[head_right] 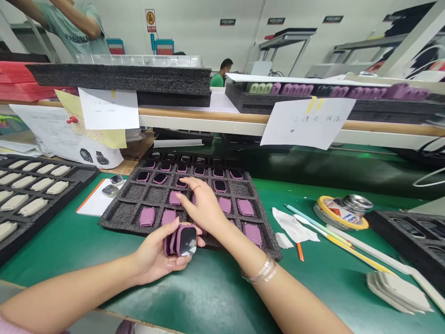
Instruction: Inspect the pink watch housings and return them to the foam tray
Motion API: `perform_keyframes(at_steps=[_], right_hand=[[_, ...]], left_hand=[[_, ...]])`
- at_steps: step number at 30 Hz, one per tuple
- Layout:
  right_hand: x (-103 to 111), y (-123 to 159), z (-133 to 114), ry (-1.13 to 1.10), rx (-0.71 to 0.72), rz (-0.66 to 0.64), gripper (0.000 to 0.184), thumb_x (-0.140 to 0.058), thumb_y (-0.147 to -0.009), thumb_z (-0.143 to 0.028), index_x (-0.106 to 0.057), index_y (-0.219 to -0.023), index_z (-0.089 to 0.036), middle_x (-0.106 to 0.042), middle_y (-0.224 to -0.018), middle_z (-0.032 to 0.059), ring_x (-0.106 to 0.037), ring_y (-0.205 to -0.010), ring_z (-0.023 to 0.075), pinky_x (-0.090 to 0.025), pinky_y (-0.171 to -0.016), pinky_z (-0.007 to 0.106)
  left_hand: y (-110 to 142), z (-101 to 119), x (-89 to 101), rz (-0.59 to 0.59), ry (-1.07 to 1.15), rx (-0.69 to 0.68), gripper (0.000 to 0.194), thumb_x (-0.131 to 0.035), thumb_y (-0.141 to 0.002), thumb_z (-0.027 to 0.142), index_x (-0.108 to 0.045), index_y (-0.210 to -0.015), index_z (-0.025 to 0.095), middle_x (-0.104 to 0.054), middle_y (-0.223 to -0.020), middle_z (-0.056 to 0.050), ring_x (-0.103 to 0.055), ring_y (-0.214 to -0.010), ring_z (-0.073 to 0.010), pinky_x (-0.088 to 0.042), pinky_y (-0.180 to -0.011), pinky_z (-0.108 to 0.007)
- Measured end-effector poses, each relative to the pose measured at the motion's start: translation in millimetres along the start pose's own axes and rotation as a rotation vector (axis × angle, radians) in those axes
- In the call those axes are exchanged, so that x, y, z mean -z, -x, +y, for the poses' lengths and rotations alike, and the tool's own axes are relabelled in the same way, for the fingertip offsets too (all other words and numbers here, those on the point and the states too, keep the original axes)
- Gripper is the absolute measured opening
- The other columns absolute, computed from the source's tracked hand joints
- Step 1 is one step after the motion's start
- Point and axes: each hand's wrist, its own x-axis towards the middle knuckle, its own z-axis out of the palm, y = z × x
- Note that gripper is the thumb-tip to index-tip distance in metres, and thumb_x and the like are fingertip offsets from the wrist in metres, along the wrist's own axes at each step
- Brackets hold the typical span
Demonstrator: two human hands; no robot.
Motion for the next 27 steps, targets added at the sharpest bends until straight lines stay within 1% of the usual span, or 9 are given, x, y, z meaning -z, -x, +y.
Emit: perform_keyframes(at_steps=[3, 5, 7, 11, 16, 21, 23, 25, 27], right_hand=[[28.4, 21.8, -16.8, -0.110, 0.053, 0.025, 0.025, -0.061, -0.094, -0.042, -0.060, -0.109, -0.023, -0.070, -0.118, 0.0111, -0.066, -0.116, 0.0257, -0.053, -0.101, 0.046], [41.2, 37.3, -28.6, -0.182, 0.184, -0.043, 0.034, -0.078, -0.081, -0.045, -0.059, -0.099, -0.024, -0.069, -0.117, 0.0100, -0.066, -0.115, 0.0266, -0.055, -0.097, 0.042], [47.2, 49.4, -37.2, -0.183, 0.274, -0.112, 0.037, -0.087, -0.072, -0.036, -0.058, -0.092, -0.024, -0.068, -0.117, 0.0095, -0.066, -0.115, 0.0267, -0.056, -0.095, 0.040], [46.7, 58.8, -43.3, -0.128, 0.270, -0.108, 0.018, -0.078, -0.081, -0.021, -0.060, -0.083, -0.024, -0.069, -0.111, 0.0076, -0.069, -0.107, 0.0232, -0.059, -0.089, 0.035], [42.7, 58.6, -44.9, -0.163, 0.240, -0.033, 0.009, -0.074, -0.085, -0.019, -0.066, -0.083, -0.023, -0.071, -0.112, 0.0080, -0.071, -0.100, 0.0224, -0.060, -0.084, 0.035], [49.1, 56.6, -44.0, -0.382, 0.032, 0.190, 0.013, -0.069, -0.092, -0.029, -0.064, -0.081, -0.024, -0.074, -0.086, 0.0040, -0.072, -0.085, 0.0194, -0.061, -0.078, 0.033], [53.4, 57.1, -42.6, -0.404, 0.044, 0.263, 0.017, -0.069, -0.093, -0.034, -0.063, -0.080, -0.024, -0.071, -0.081, 0.0023, -0.071, -0.082, 0.0178, -0.060, -0.076, 0.031], [55.1, 59.3, -41.8, -0.320, 0.144, 0.215, 0.020, -0.078, -0.084, -0.040, -0.065, -0.085, -0.025, -0.070, -0.090, 0.0034, -0.070, -0.088, 0.0193, -0.059, -0.081, 0.033], [52.8, 62.5, -42.0, -0.186, 0.249, 0.079, 0.030, -0.087, -0.074, -0.038, -0.067, -0.093, -0.025, -0.069, -0.106, 0.0067, -0.067, -0.101, 0.0229, -0.058, -0.089, 0.037]], left_hand=[[0.5, 1.6, -2.6, 0.026, 0.086, -0.006, 0.042, -0.076, -0.079, 0.049, -0.071, -0.090, 0.009, -0.068, -0.072, -0.007, -0.044, -0.041, -0.0036, -0.020, -0.038, -0.016], [1.2, 2.5, -4.2, 0.023, 0.102, -0.029, 0.044, -0.074, -0.080, 0.052, -0.070, -0.085, 0.008, -0.063, -0.064, -0.005, -0.040, -0.040, -0.0034, -0.020, -0.038, -0.016], [2.0, 3.2, -5.4, 0.018, 0.104, -0.047, 0.046, -0.073, -0.081, 0.054, -0.070, -0.081, 0.007, -0.058, -0.057, -0.002, -0.038, -0.039, -0.0032, -0.023, -0.038, -0.016], [2.6, 4.0, -6.0, 0.012, 0.134, -0.056, 0.039, -0.075, -0.081, 0.047, -0.068, -0.080, 0.009, -0.062, -0.065, -0.004, -0.040, -0.040, -0.0018, -0.022, -0.037, -0.013], [3.1, 4.9, -5.0, -0.046, 0.129, -0.050, 0.040, -0.075, -0.081, 0.049, -0.069, -0.082, 0.009, -0.061, -0.067, -0.003, -0.043, -0.043, -0.0019, -0.024, -0.038, -0.012], [5.4, 5.3, -5.3, -0.043, 0.087, -0.032, 0.041, -0.077, -0.079, 0.049, -0.073, -0.087, 0.009, -0.068, -0.071, -0.007, -0.044, -0.040, -0.0029, -0.023, -0.039, -0.015], [6.1, 5.4, -5.8, -0.046, 0.095, -0.016, 0.043, -0.079, -0.077, 0.049, -0.074, -0.092, 0.010, -0.071, -0.077, -0.009, -0.045, -0.040, -0.0028, -0.023, -0.039, -0.016], [6.1, 5.3, -6.1, -0.050, 0.093, -0.002, 0.045, -0.080, -0.074, 0.051, -0.075, -0.090, 0.009, -0.071, -0.073, -0.008, -0.044, -0.039, -0.0028, -0.023, -0.039, -0.016], [5.6, 4.8, -6.3, -0.036, 0.083, 0.002, 0.047, -0.081, -0.073, 0.053, -0.074, -0.083, 0.008, -0.069, -0.069, -0.007, -0.043, -0.039, -0.0031, -0.024, -0.039, -0.016]])
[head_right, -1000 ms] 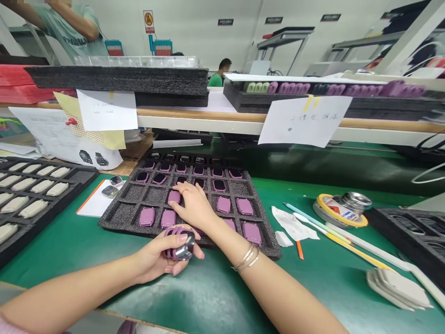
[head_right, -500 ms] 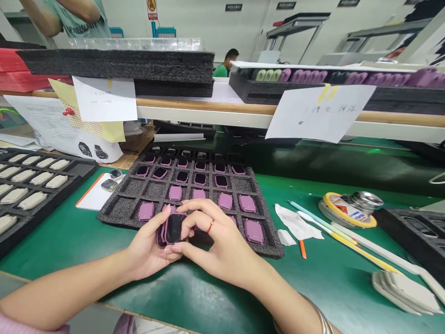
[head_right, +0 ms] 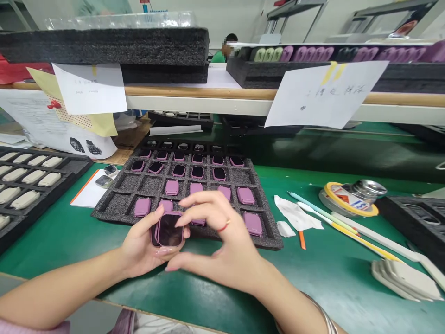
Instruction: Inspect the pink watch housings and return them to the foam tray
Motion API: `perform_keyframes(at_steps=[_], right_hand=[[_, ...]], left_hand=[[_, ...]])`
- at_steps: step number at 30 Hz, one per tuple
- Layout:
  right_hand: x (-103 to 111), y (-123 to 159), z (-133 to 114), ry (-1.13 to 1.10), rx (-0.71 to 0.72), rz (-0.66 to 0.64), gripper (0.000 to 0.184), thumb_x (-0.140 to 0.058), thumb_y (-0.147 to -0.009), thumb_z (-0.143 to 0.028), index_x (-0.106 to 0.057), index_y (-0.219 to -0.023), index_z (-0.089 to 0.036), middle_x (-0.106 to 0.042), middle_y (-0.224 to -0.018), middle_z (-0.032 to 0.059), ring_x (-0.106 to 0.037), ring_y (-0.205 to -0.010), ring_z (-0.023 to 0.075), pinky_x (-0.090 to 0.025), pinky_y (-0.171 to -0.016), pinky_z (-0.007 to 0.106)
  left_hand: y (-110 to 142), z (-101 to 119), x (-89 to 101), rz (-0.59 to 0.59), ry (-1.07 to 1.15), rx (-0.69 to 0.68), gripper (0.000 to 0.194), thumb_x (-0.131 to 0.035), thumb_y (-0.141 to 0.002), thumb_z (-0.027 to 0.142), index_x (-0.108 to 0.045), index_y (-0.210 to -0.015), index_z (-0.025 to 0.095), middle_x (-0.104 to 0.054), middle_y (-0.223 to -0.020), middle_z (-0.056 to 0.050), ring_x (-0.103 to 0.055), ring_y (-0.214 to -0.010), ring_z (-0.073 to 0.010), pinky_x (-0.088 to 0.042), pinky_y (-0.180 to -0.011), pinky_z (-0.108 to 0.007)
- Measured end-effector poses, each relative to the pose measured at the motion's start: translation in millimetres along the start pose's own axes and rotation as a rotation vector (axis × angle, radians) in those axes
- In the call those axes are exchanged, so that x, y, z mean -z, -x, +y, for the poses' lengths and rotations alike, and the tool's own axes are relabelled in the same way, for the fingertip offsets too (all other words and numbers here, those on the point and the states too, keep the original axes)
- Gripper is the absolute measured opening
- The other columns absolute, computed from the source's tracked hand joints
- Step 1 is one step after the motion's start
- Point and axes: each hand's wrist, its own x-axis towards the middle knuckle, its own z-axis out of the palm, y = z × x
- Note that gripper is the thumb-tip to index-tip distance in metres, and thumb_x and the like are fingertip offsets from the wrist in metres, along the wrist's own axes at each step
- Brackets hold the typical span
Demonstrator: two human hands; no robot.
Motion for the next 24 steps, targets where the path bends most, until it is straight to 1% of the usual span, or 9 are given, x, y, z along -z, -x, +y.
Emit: perform_keyframes(at_steps=[2, 5, 10, 13, 15, 17, 19, 22, 24], right_hand=[[-5.1, 3.0, -0.8, 0.077, 0.056, -0.101, 0.029, -0.087, -0.075, -0.030, -0.066, -0.094, -0.023, -0.067, -0.117, 0.0093, -0.065, -0.111, 0.0249, -0.057, -0.093, 0.038], [-11.8, 4.2, -1.3, 0.080, 0.062, -0.054, 0.010, -0.075, -0.086, -0.019, -0.065, -0.087, -0.022, -0.070, -0.113, 0.0086, -0.066, -0.109, 0.0228, -0.056, -0.092, 0.038], [-7.6, 0.1, 1.7, -0.111, -0.144, 0.225, 0.011, -0.073, -0.088, -0.021, -0.069, -0.078, -0.023, -0.072, -0.085, 0.0034, -0.070, -0.080, 0.0179, -0.060, -0.074, 0.033], [-0.2, -0.7, 5.2, -0.331, -0.271, 0.416, 0.013, -0.072, -0.090, -0.027, -0.068, -0.078, -0.023, -0.073, -0.085, 0.0007, -0.066, -0.056, 0.0102, -0.059, -0.057, 0.025], [3.1, -0.3, 6.9, -0.398, -0.316, 0.489, 0.011, -0.072, -0.091, -0.028, -0.068, -0.082, -0.023, -0.075, -0.091, 0.0005, -0.071, -0.060, 0.0102, -0.063, -0.063, 0.024], [4.2, 0.8, 7.6, -0.387, -0.287, 0.520, 0.004, -0.073, -0.090, -0.024, -0.069, -0.088, -0.024, -0.077, -0.099, 0.0016, -0.077, -0.086, 0.0157, -0.065, -0.084, 0.029], [3.9, 2.7, 7.8, -0.327, -0.211, 0.521, 0.012, -0.072, -0.089, -0.017, -0.070, -0.098, -0.025, -0.076, -0.107, 0.0024, -0.074, -0.104, 0.0188, -0.063, -0.096, 0.034], [4.7, 7.8, 8.3, -0.126, -0.044, 0.480, 0.024, -0.068, -0.087, -0.006, -0.071, -0.102, -0.025, -0.077, -0.101, 0.0017, -0.075, -0.097, 0.0177, -0.065, -0.091, 0.032], [7.5, 12.7, 8.0, 0.031, 0.090, 0.370, 0.030, -0.068, -0.086, -0.001, -0.072, -0.104, -0.025, -0.078, -0.097, 0.0015, -0.076, -0.092, 0.0174, -0.066, -0.085, 0.030]], left_hand=[[-0.6, -0.6, -0.1, 0.023, 0.008, -0.008, 0.046, -0.082, -0.071, 0.053, -0.073, -0.078, 0.008, -0.068, -0.068, -0.006, -0.043, -0.039, -0.0029, -0.025, -0.039, -0.016], [-0.8, -1.0, -0.3, 0.019, 0.037, -0.016, 0.041, -0.084, -0.071, 0.049, -0.072, -0.076, 0.010, -0.064, -0.064, -0.003, -0.043, -0.039, -0.0022, -0.024, -0.040, -0.014], [0.2, 0.2, -0.8, -0.020, 0.018, 0.014, 0.040, -0.082, -0.073, 0.047, -0.075, -0.086, 0.011, -0.070, -0.072, -0.007, -0.047, -0.039, -0.0038, -0.024, -0.040, -0.015], [0.2, 1.7, -1.3, -0.029, 0.005, 0.024, 0.042, -0.082, -0.073, 0.048, -0.077, -0.090, 0.010, -0.073, -0.077, -0.010, -0.046, -0.038, -0.0032, -0.024, -0.041, -0.016], [0.4, 2.4, -1.7, -0.037, 0.004, 0.027, 0.043, -0.082, -0.072, 0.048, -0.077, -0.089, 0.009, -0.072, -0.076, -0.009, -0.046, -0.038, -0.0034, -0.023, -0.040, -0.017], [0.8, 2.7, -1.9, -0.050, -0.002, 0.026, 0.044, -0.082, -0.071, 0.049, -0.077, -0.088, 0.009, -0.072, -0.076, -0.009, -0.047, -0.038, -0.0036, -0.022, -0.040, -0.017], [1.4, 2.4, -1.8, -0.062, -0.007, 0.027, 0.045, -0.082, -0.072, 0.050, -0.077, -0.088, 0.008, -0.072, -0.076, -0.009, -0.048, -0.038, -0.0039, -0.022, -0.040, -0.018], [1.7, 1.7, -1.4, -0.070, -0.008, 0.026, 0.044, -0.081, -0.072, 0.049, -0.077, -0.088, 0.008, -0.072, -0.076, -0.009, -0.049, -0.038, -0.0046, -0.021, -0.039, -0.018], [1.4, 1.3, -1.1, -0.071, -0.008, 0.020, 0.043, -0.081, -0.073, 0.049, -0.077, -0.089, 0.009, -0.072, -0.077, -0.009, -0.050, -0.039, -0.0050, -0.021, -0.040, -0.018]])
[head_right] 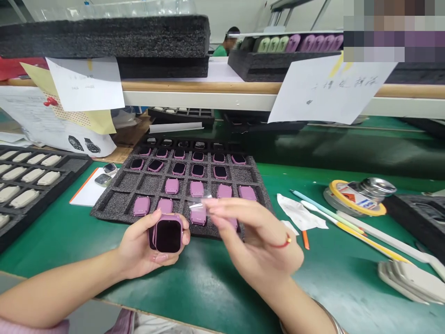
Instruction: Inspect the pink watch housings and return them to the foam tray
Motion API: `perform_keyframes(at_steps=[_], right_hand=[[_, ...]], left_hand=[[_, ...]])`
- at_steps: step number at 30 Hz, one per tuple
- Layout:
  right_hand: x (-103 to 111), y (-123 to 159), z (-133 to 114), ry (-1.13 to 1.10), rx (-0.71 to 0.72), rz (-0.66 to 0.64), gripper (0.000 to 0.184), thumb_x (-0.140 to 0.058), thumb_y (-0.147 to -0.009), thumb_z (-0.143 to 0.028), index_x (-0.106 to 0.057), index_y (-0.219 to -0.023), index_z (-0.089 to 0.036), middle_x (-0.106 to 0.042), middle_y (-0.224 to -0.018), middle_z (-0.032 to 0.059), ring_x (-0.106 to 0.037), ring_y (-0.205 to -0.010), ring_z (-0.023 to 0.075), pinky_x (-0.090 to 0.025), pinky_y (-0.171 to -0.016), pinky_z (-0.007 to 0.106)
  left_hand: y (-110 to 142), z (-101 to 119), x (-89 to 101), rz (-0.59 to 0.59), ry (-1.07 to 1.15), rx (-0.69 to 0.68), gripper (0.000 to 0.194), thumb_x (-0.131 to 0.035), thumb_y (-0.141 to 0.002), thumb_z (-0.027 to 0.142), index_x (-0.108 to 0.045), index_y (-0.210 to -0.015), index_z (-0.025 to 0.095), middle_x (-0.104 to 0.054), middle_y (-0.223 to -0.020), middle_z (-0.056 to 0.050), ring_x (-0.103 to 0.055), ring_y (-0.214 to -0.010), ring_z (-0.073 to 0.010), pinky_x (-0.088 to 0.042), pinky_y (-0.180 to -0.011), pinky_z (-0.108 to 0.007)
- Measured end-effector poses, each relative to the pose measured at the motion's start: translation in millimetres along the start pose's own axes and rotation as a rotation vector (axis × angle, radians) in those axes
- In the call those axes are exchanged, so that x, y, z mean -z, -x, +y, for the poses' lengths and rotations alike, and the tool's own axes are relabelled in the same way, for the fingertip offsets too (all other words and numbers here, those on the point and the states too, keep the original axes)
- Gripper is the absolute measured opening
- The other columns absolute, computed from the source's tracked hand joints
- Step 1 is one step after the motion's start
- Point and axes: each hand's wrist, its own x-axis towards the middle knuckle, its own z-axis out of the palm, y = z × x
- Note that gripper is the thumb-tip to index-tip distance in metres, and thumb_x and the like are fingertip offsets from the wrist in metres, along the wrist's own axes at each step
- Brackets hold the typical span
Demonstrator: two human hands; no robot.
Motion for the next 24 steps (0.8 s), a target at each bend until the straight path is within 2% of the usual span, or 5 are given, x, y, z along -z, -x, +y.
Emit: perform_keyframes(at_steps=[4, 8, 13, 18, 24], right_hand=[[10.3, 5.9, -6.1, 0.126, 0.228, -0.301, 0.042, -0.069, -0.087, -0.003, -0.069, -0.123, -0.025, -0.078, -0.110, 0.0046, -0.075, -0.099, 0.0216, -0.065, -0.086, 0.034], [11.1, 10.3, -11.7, 0.074, 0.210, -0.535, 0.038, -0.048, -0.101, -0.009, -0.065, -0.132, -0.024, -0.076, -0.117, 0.0040, -0.072, -0.110, 0.0206, -0.063, -0.094, 0.034], [0.0, 12.7, -8.9, 0.100, 0.362, -0.462, 0.028, -0.057, -0.096, -0.009, -0.069, -0.120, -0.017, -0.079, -0.108, 0.0046, -0.072, -0.106, 0.0168, -0.060, -0.095, 0.026], [-9.0, 8.4, -9.8, 0.207, 0.337, -0.411, 0.017, -0.068, -0.089, -0.012, -0.069, -0.103, -0.020, -0.079, -0.094, 0.0038, -0.070, -0.090, 0.0202, -0.058, -0.083, 0.038], [-16.7, 11.9, -9.5, 0.167, 0.064, -0.473, 0.056, -0.076, -0.087, -0.038, -0.055, -0.135, -0.018, -0.067, -0.083, 0.0039, -0.061, -0.074, 0.0181, -0.053, -0.067, 0.035]], left_hand=[[-1.2, -0.6, 1.5, 0.002, 0.007, 0.003, 0.040, -0.080, -0.073, 0.049, -0.075, -0.087, 0.012, -0.067, -0.067, -0.005, -0.047, -0.038, -0.0048, -0.021, -0.040, -0.018], [-1.4, -1.0, 4.0, 0.032, 0.001, 0.031, 0.043, -0.082, -0.070, 0.052, -0.073, -0.087, 0.013, -0.062, -0.062, -0.002, -0.048, -0.039, -0.0062, -0.018, -0.038, -0.017], [-0.3, -1.1, 5.0, 0.089, 0.000, 0.049, 0.048, -0.085, -0.064, 0.052, -0.071, -0.088, 0.013, -0.061, -0.066, -0.001, -0.047, -0.042, -0.0057, -0.018, -0.039, -0.017], [-1.5, -3.3, 4.1, 0.110, -0.068, -0.017, 0.047, -0.082, -0.069, 0.056, -0.066, -0.084, 0.015, -0.056, -0.060, 0.002, -0.040, -0.039, -0.0041, -0.015, -0.038, -0.018], [-2.9, -9.2, 3.6, 0.057, -0.318, -0.122, 0.051, -0.077, -0.074, 0.063, -0.062, -0.080, 0.014, -0.045, -0.048, 0.007, -0.023, -0.037, -0.0029, -0.012, -0.038, -0.020]])
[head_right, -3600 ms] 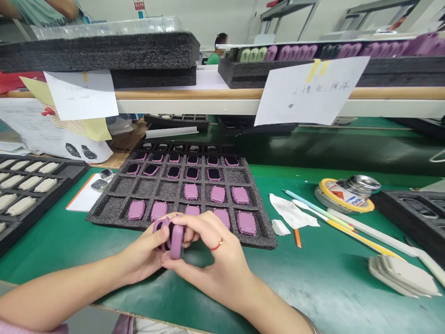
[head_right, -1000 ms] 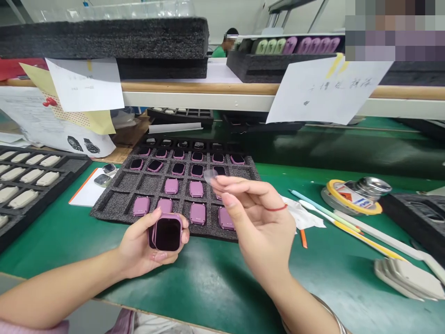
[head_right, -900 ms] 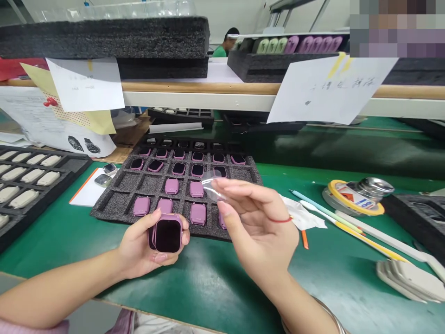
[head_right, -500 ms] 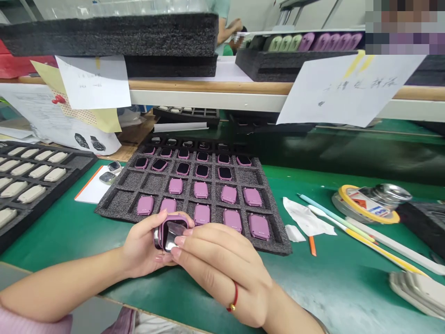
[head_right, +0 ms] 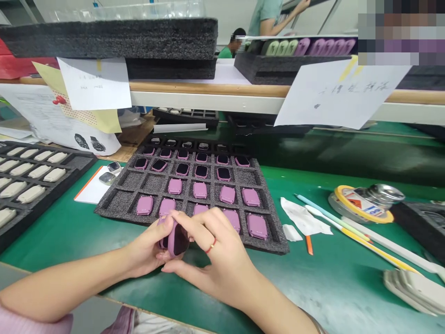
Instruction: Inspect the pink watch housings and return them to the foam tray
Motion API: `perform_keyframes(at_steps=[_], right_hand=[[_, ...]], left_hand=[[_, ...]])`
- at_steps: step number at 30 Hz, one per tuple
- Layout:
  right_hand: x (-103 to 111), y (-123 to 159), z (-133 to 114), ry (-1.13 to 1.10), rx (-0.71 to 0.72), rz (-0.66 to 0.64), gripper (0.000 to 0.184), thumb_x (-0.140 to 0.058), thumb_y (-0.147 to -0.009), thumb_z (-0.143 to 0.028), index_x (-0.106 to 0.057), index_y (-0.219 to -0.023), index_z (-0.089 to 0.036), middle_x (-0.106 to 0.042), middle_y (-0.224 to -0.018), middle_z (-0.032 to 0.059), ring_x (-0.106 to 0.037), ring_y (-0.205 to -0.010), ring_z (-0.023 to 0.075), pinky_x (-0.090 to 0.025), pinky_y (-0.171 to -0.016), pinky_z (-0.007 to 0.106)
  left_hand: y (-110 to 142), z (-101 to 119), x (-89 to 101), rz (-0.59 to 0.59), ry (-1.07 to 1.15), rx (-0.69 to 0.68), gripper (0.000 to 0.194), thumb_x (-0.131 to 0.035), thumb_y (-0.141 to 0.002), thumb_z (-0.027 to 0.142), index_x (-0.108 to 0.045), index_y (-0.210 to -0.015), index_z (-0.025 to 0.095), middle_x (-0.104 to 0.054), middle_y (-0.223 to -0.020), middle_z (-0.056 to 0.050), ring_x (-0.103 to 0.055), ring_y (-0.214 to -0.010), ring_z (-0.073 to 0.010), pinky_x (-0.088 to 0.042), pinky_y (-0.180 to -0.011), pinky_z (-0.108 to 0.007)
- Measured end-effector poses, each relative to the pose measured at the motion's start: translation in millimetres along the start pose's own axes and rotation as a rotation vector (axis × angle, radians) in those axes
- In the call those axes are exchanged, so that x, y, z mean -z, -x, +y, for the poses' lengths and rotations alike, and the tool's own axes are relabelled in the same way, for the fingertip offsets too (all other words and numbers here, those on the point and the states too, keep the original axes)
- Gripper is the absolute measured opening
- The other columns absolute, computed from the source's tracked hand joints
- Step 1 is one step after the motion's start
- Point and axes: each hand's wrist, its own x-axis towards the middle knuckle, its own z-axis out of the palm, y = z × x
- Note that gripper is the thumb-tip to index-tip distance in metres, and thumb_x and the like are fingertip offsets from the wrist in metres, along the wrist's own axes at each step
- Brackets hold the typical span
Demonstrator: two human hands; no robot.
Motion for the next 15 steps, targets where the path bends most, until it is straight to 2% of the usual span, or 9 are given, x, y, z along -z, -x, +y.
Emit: perform_keyframes(at_steps=[2, 5, 8, 12, 15], right_hand=[[-1.1, 0.4, 0.5, -0.054, -0.025, -0.001, 0.052, -0.078, -0.085, -0.032, -0.056, -0.132, -0.022, -0.067, -0.087, 0.0038, -0.062, -0.076, 0.0188, -0.054, -0.068, 0.035], [1.0, -1.4, 2.0, -0.143, -0.015, 0.038, 0.054, -0.080, -0.082, -0.027, -0.055, -0.129, -0.025, -0.073, -0.102, 0.0066, -0.067, -0.087, 0.0215, -0.055, -0.077, 0.038], [4.2, -3.9, 4.5, -0.179, -0.026, 0.016, 0.054, -0.080, -0.081, -0.027, -0.056, -0.129, -0.025, -0.073, -0.113, 0.0089, -0.068, -0.098, 0.0241, -0.054, -0.086, 0.041], [5.2, -4.3, 6.1, -0.190, -0.050, -0.006, 0.056, -0.078, -0.082, -0.024, -0.054, -0.133, -0.024, -0.072, -0.113, 0.0088, -0.066, -0.102, 0.0236, -0.054, -0.089, 0.041], [3.9, -3.7, 3.2, -0.171, -0.037, -0.012, 0.057, -0.075, -0.083, -0.020, -0.053, -0.136, -0.025, -0.071, -0.114, 0.0085, -0.066, -0.103, 0.0232, -0.055, -0.091, 0.040]], left_hand=[[0.1, -0.6, -0.7, 0.029, -0.009, 0.000, 0.053, -0.077, -0.072, 0.064, -0.062, -0.081, 0.014, -0.043, -0.045, 0.008, -0.021, -0.037, -0.0034, -0.011, -0.038, -0.020], [-0.3, 1.1, -1.5, 0.038, 0.081, 0.025, 0.054, -0.072, -0.076, 0.066, -0.062, -0.075, 0.014, -0.041, -0.040, 0.007, -0.022, -0.036, -0.0035, -0.014, -0.040, -0.020], [-0.6, 4.1, -1.2, 0.036, 0.172, 0.044, 0.051, -0.079, -0.071, 0.061, -0.061, -0.069, 0.014, -0.046, -0.042, 0.006, -0.024, -0.033, -0.0020, -0.013, -0.038, -0.019], [0.7, 6.0, -0.6, 0.027, 0.191, 0.074, 0.050, -0.082, -0.070, 0.057, -0.069, -0.085, 0.010, -0.064, -0.061, -0.001, -0.031, -0.035, -0.0006, -0.010, -0.035, -0.017], [1.6, 4.8, -0.4, 0.029, 0.213, 0.082, 0.049, -0.083, -0.069, 0.055, -0.070, -0.087, 0.011, -0.071, -0.075, -0.006, -0.034, -0.037, 0.0002, -0.013, -0.035, -0.015]])
